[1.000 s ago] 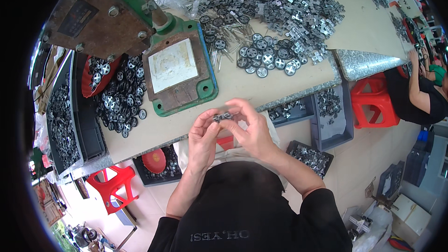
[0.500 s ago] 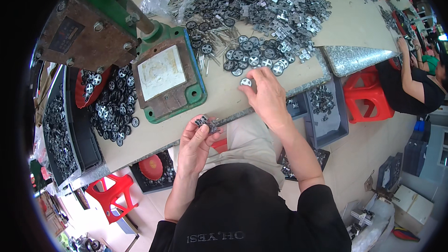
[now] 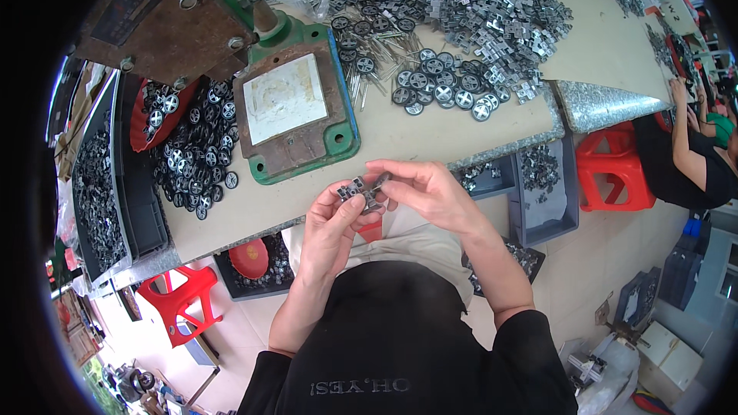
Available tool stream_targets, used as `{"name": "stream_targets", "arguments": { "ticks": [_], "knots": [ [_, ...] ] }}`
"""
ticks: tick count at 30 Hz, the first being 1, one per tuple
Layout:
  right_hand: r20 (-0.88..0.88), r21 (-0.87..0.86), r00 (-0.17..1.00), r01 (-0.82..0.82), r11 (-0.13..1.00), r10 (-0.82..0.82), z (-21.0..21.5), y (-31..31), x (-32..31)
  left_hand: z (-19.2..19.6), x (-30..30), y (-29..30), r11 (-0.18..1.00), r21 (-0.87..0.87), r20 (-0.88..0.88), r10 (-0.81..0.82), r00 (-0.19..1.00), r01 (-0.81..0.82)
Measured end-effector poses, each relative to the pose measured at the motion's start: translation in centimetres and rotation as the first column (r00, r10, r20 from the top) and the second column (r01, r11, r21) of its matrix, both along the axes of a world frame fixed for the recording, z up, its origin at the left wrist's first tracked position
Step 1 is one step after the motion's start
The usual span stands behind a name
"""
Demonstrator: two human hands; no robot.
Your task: The person assembles small metal components and plastic parts using a manual press.
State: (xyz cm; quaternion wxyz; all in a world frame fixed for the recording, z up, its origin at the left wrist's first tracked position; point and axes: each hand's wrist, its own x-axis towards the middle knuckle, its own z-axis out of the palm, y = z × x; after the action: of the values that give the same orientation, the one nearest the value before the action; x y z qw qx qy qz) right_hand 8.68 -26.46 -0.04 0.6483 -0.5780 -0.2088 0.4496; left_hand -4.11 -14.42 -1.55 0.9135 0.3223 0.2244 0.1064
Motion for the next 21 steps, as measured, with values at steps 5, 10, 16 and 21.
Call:
{"name": "stream_targets", "arguments": {
  "ticks": [5, 10, 16, 21],
  "knots": [
    [0.045, -0.014, 0.993, 0.109, 0.994, -0.108, -0.5, -0.6, -0.4, -0.9, -0.4, 0.1, 1.0, 0.024, -0.006, 0.015, 1.0, -0.014],
    [0.121, -0.006, 0.987, 0.107, 0.994, -0.105, -1.0, -0.4, -1.4, -0.5, -0.1, -0.4, 0.999, 0.037, -0.017, 0.035, 0.999, -0.035],
    [0.065, 0.072, 0.975, 0.209, 0.975, -0.214, -0.8, 0.2, -2.7, -0.6, 0.1, -0.6, 0.994, 0.059, -0.025, 0.096, 0.995, -0.095],
    [0.011, 0.082, 0.963, 0.269, 0.96, -0.271, -1.0, 0.5, -3.3, -0.6, 0.0, -0.6, 0.993, 0.037, -0.008, 0.109, 0.994, -0.109]
  ]
}}
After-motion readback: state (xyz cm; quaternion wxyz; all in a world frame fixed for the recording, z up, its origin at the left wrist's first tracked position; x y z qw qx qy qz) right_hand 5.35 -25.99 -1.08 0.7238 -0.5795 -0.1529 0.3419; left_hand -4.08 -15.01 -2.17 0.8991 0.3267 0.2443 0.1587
